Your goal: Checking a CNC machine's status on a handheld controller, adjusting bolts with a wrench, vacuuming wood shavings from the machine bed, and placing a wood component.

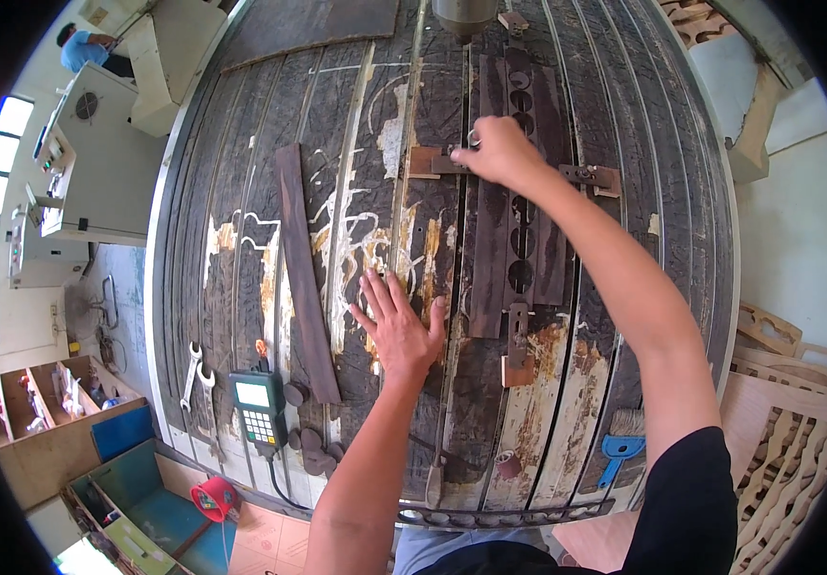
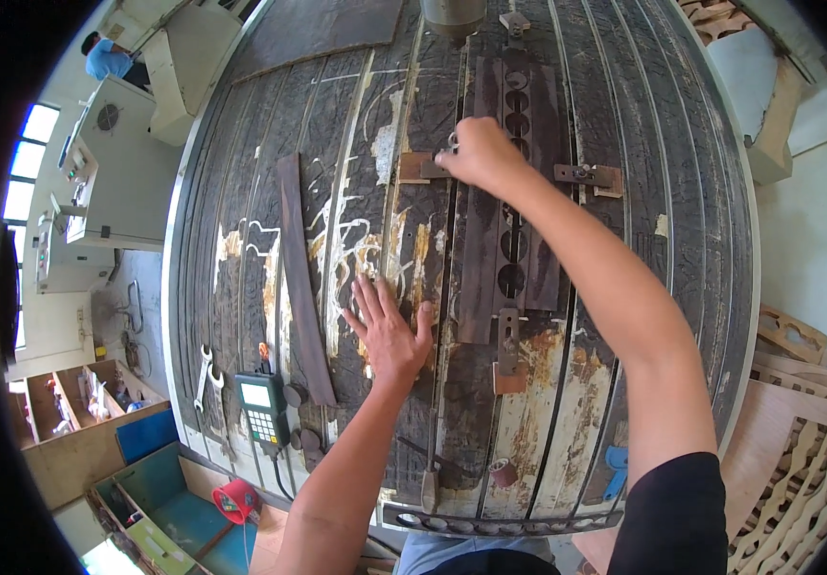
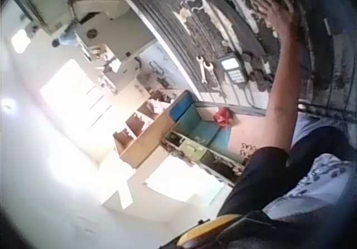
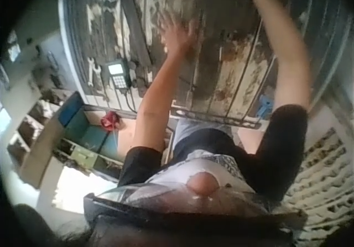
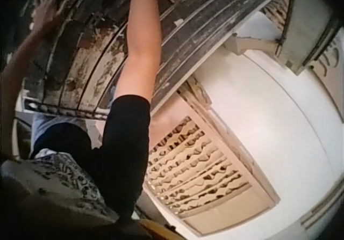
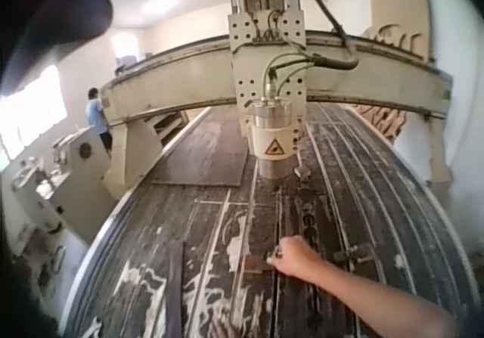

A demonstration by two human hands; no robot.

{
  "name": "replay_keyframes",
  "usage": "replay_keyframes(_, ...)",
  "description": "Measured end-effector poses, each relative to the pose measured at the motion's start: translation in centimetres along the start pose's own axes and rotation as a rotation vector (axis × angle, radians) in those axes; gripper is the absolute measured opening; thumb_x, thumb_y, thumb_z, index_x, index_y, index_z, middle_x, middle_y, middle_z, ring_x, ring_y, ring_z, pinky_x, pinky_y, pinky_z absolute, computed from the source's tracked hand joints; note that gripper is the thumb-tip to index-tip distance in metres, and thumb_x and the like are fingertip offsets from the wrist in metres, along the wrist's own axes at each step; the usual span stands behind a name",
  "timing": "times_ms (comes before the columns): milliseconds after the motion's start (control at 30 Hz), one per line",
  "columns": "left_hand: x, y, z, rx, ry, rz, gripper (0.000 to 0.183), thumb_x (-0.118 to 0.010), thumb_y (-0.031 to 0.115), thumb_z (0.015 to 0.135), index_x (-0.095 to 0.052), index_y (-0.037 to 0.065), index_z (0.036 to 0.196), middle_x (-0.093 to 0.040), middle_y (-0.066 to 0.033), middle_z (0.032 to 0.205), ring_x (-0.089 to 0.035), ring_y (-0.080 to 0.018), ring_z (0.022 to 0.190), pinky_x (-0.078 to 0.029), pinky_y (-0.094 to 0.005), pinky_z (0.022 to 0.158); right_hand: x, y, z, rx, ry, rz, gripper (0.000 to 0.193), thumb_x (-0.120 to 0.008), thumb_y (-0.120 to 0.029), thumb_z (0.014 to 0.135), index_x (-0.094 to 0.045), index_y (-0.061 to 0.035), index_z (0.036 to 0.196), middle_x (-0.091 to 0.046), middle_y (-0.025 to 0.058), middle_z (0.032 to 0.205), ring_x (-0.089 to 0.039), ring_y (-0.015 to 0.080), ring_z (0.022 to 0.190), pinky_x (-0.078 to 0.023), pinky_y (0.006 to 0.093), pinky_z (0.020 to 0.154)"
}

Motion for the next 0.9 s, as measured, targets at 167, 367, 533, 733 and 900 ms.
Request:
replay_keyframes(167, 0.0, 0.1, 0.0, 0.011, -0.024, 0.005, 0.083, -0.044, 0.054, 0.093, -0.027, -0.006, 0.147, -0.016, -0.0286, 0.157, -0.005, -0.0384, 0.149, 0.002, -0.059, 0.116, -2.8, -0.1, 0.9, -0.052, -0.136, -0.187, 0.016, -0.067, -0.006, 0.078, -0.067, 0.0062, 0.089, -0.068, 0.0261, 0.093, -0.067, 0.0425, 0.091, -0.055, 0.0493, 0.081)
replay_keyframes(367, 0.2, -0.1, -0.1, 0.017, -0.03, 0.011, 0.084, -0.043, 0.056, 0.093, -0.027, -0.006, 0.148, -0.015, -0.0289, 0.157, -0.005, -0.0386, 0.149, 0.002, -0.0592, 0.116, -3.1, -0.7, 0.6, 0.315, -0.082, -0.317, 0.017, -0.065, -0.001, 0.075, -0.068, 0.0028, 0.091, -0.068, 0.0239, 0.095, -0.067, 0.0395, 0.094, -0.056, 0.0472, 0.08)
replay_keyframes(533, 0.2, -0.2, 0.1, 0.018, -0.047, 0.0, 0.086, -0.043, 0.057, 0.093, -0.026, -0.007, 0.148, -0.014, -0.0288, 0.157, -0.004, -0.0389, 0.149, 0.002, -0.0593, 0.116, -2.9, 0.0, 2.0, 0.282, -0.196, -0.376, 0.02, -0.069, -0.007, 0.073, -0.069, 0.0005, 0.091, -0.068, 0.0218, 0.096, -0.067, 0.0383, 0.095, -0.056, 0.0461, 0.081)
replay_keyframes(733, 0.1, -0.3, 0.0, 0.01, -0.042, -0.022, 0.086, -0.046, 0.056, 0.092, -0.026, -0.008, 0.147, -0.014, -0.0296, 0.157, -0.004, -0.0394, 0.149, 0.002, -0.0597, 0.116, -3.7, 0.1, 2.4, 0.092, -0.194, -0.28, 0.026, -0.072, -0.015, 0.073, -0.069, 0.0039, 0.091, -0.068, 0.0247, 0.095, -0.067, 0.041, 0.093, -0.055, 0.0462, 0.082)
replay_keyframes(900, 0.4, -0.3, 0.1, 0.007, -0.048, -0.033, 0.087, -0.045, 0.057, 0.092, -0.026, -0.008, 0.147, -0.014, -0.0291, 0.157, -0.005, -0.04, 0.149, 0.002, -0.0597, 0.116, -3.1, 0.2, 1.5, -0.178, -0.019, -0.116, 0.047, -0.079, -0.032, 0.072, -0.067, 0.0092, 0.09, -0.067, 0.0291, 0.094, -0.066, 0.0431, 0.094, -0.055, 0.0468, 0.082)
Point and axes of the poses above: each hand's wrist, its own z-axis towards the middle knuckle, its own x-axis out of the back of the hand, y = z × x, the point moved 2 cm from there along z, towards the middle knuckle
